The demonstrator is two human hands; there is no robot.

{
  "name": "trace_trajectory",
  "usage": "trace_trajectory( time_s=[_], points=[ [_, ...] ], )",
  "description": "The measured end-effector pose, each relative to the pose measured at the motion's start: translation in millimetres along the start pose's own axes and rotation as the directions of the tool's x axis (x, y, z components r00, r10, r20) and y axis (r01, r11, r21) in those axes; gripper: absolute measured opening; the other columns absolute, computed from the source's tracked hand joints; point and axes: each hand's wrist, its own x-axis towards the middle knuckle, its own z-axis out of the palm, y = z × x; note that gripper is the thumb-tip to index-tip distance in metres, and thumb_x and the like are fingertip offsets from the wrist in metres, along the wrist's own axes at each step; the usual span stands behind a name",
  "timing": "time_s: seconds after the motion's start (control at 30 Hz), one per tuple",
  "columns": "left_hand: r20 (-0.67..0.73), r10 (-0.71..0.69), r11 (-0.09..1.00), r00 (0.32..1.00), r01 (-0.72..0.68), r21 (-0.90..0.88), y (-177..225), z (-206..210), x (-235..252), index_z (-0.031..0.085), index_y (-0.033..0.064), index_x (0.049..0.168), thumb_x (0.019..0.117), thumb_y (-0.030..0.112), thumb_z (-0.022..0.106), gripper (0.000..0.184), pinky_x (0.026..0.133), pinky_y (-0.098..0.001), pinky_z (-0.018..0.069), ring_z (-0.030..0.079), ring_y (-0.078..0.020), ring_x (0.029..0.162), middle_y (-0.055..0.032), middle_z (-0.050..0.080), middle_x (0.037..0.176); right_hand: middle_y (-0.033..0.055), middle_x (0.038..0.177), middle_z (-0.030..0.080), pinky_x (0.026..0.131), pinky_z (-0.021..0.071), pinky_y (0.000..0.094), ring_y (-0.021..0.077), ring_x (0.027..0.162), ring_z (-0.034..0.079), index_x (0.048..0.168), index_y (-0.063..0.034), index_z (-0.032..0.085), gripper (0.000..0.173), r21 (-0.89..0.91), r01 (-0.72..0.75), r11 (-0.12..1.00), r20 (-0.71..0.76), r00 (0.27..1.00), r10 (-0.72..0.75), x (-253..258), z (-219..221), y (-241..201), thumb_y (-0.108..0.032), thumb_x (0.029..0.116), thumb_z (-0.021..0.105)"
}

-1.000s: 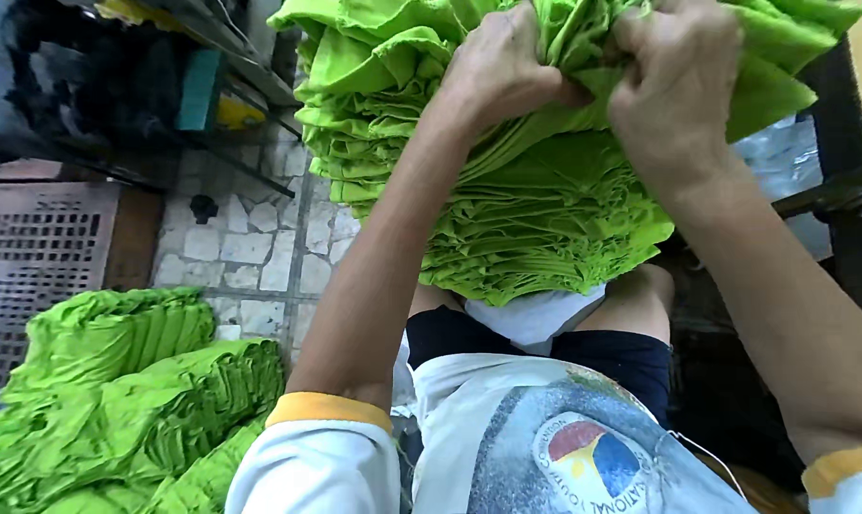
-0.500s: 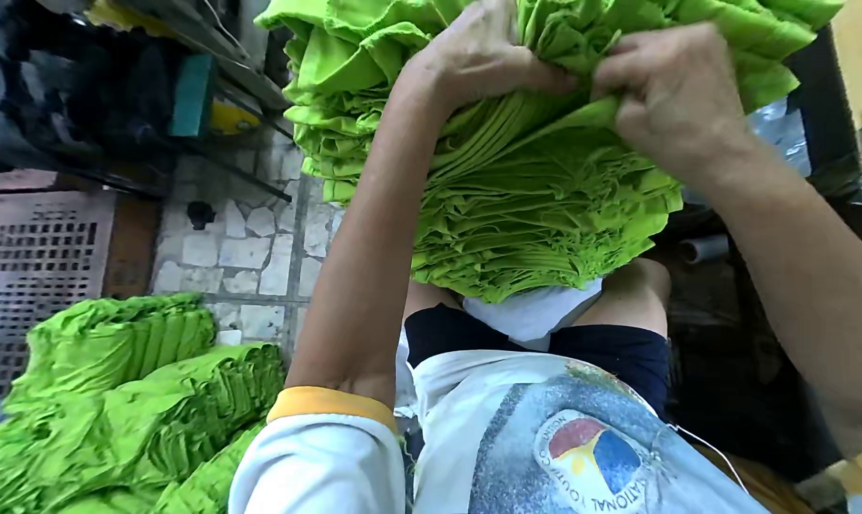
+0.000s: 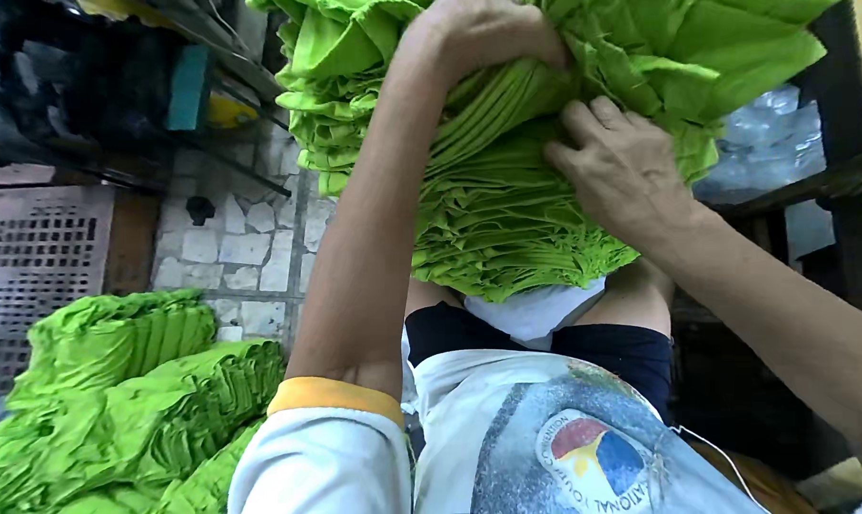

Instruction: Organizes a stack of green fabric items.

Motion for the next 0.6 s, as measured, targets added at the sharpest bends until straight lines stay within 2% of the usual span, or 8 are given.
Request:
trace_trajectory(
  time_s=[0.07,0.17,0.23,0.33,0.4,0.43,0.5,0.6],
  points=[
    [0.018,-0.014,1.000,1.000,0.014,-0.019,0.6,-2.4,2.6,0.070,0.0128,0.100,0.0786,0.043,0.080,0.039,0.078,-0.0375,0.0538,0.065,-0.0088,0.082,-0.0001,0.069,0.091,0.0321,0.122,0.060,0.074,0.0531,0.0632,0.0539,0.114,0.060,0.112,0.0035,0.068,0.027,-0.023,-0.119,0.993,0.187,0.975,0.121,-3.3,-0.8,7.7,0.015,0.0912,0.055],
    [0.015,0.072,0.997,0.997,-0.072,-0.035,-5.6,1.0,7.1,0.070,0.0150,0.108,0.0765,0.043,0.081,0.044,0.083,-0.0363,0.0544,0.066,-0.0068,0.089,0.0012,0.070,0.097,0.0292,0.111,0.064,0.065,0.0511,0.0650,0.0523,0.102,0.065,0.101,0.0035,0.071,0.022,0.027,-0.147,0.989,0.236,0.962,0.136,-7.9,-19.4,18.5,0.014,0.0909,0.054],
    [0.007,0.161,0.986,0.987,-0.160,-0.048,-10.0,4.0,8.0,0.068,0.0148,0.117,0.0737,0.042,0.083,0.053,0.091,-0.0368,0.0536,0.066,-0.0069,0.099,0.0002,0.070,0.106,0.0273,0.108,0.067,0.074,0.0505,0.0683,0.0499,0.099,0.066,0.102,0.0010,0.074,0.028,0.204,-0.172,0.964,0.208,0.970,0.129,-3.3,-36.9,29.3,0.012,0.0904,0.052],
    [0.080,0.313,0.943,0.946,-0.300,-0.145,-13.9,9.7,-6.4,0.060,0.0131,0.132,0.0761,0.045,0.085,0.069,0.102,-0.0274,0.0518,0.064,-0.0012,0.112,0.0026,0.069,0.120,0.0272,0.101,0.068,0.083,0.0476,0.0586,0.0415,0.097,0.065,0.099,0.0061,0.072,0.027,0.364,-0.231,0.902,0.053,0.972,0.227,16.9,-49.6,34.9,0.009,0.0923,0.046],
    [0.085,0.287,0.956,0.954,-0.280,-0.093,-8.3,15.8,-21.6,0.038,0.0055,0.151,0.0726,0.052,0.087,0.104,0.111,-0.0337,0.0467,0.058,-0.0104,0.127,-0.0072,0.060,0.137,0.0260,0.100,0.070,0.086,0.0472,0.0538,0.0364,0.098,0.066,0.099,0.0067,0.072,0.026,0.389,-0.356,0.850,0.024,0.926,0.377,33.8,-44.5,30.2,0.004,0.0928,0.046],
    [0.036,0.226,0.974,0.973,-0.227,0.003,-4.3,20.6,-24.9,0.032,0.0022,0.155,0.0698,0.057,0.088,0.115,0.113,-0.0459,0.0434,0.055,-0.0221,0.132,-0.0150,0.057,0.141,0.0270,0.100,0.070,0.087,0.0470,0.0555,0.0378,0.099,0.066,0.101,0.0068,0.072,0.026,0.381,-0.402,0.833,0.025,0.905,0.425,41.0,-42.2,27.6,0.003,0.0933,0.047],
    [-0.084,0.149,0.978,0.985,-0.134,0.162,-3.1,30.0,-20.9,0.041,0.0016,0.149,0.0677,0.067,0.084,0.112,0.104,-0.0606,0.0451,0.059,-0.0348,0.127,-0.0194,0.062,0.134,0.0257,0.104,0.071,0.090,0.0471,0.0570,0.0383,0.104,0.066,0.104,0.0051,0.072,0.026,0.350,-0.439,0.827,0.028,0.888,0.459,47.6,-37.0,24.7,0.001,0.0942,0.048],
    [-0.077,0.141,0.987,0.987,-0.134,0.090,-8.6,22.2,-5.4,0.062,0.0079,0.130,0.0737,0.055,0.083,0.077,0.101,-0.0586,0.0477,0.063,-0.0290,0.119,-0.0135,0.068,0.122,0.0267,0.109,0.068,0.080,0.0503,0.0603,0.0444,0.102,0.067,0.107,0.0054,0.068,0.025,0.223,-0.322,0.920,-0.129,0.926,0.355,35.7,-31.4,12.9,0.002,0.0960,0.046]
  ],
)
